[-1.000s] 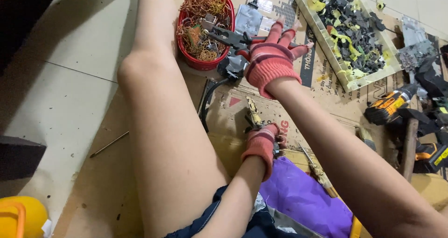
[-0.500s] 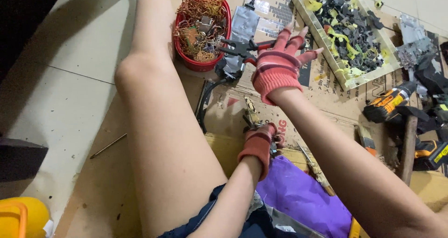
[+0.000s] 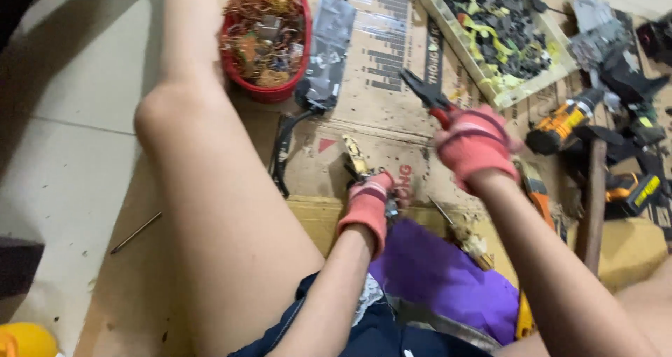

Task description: Disassembling electronic components using a brush, pliers, and other hand tools on a cardboard-covered floor.

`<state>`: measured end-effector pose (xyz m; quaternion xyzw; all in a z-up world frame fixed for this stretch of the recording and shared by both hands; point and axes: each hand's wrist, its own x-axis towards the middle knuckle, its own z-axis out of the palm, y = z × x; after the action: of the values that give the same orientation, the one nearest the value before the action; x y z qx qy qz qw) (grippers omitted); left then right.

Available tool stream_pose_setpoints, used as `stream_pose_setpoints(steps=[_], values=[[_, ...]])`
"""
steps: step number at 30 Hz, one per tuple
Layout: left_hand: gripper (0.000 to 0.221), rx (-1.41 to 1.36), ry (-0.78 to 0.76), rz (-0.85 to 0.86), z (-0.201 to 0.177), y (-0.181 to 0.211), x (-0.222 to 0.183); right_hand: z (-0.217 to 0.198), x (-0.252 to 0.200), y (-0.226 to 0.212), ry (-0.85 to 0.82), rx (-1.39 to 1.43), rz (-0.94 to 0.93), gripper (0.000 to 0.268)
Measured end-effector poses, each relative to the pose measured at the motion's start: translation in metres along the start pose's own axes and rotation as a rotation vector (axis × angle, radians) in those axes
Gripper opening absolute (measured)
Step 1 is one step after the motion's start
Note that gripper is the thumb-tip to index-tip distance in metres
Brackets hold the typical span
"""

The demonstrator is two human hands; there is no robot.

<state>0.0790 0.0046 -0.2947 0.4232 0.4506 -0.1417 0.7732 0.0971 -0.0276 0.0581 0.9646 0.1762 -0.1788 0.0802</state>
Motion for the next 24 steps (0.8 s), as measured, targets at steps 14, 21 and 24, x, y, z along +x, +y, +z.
stream_pose_setpoints(steps=[14,21,24], values=[[0.072,0.597,0.373,-0.042,-0.020,0.062,-0.189,0.076,-0.044,0.219,0.051,-0.280,0.298,0.046],[0.090,1.109,0.435,-0.023,0.003,0.100,-0.261,0.092,-0.079,0.154,-0.208,0.266,0.067,0.054],[0.086,1.271,0.378,0.064,0.005,0.115,-0.248,0.097,-0.082,0.151,-0.290,0.318,0.047,0.055]])
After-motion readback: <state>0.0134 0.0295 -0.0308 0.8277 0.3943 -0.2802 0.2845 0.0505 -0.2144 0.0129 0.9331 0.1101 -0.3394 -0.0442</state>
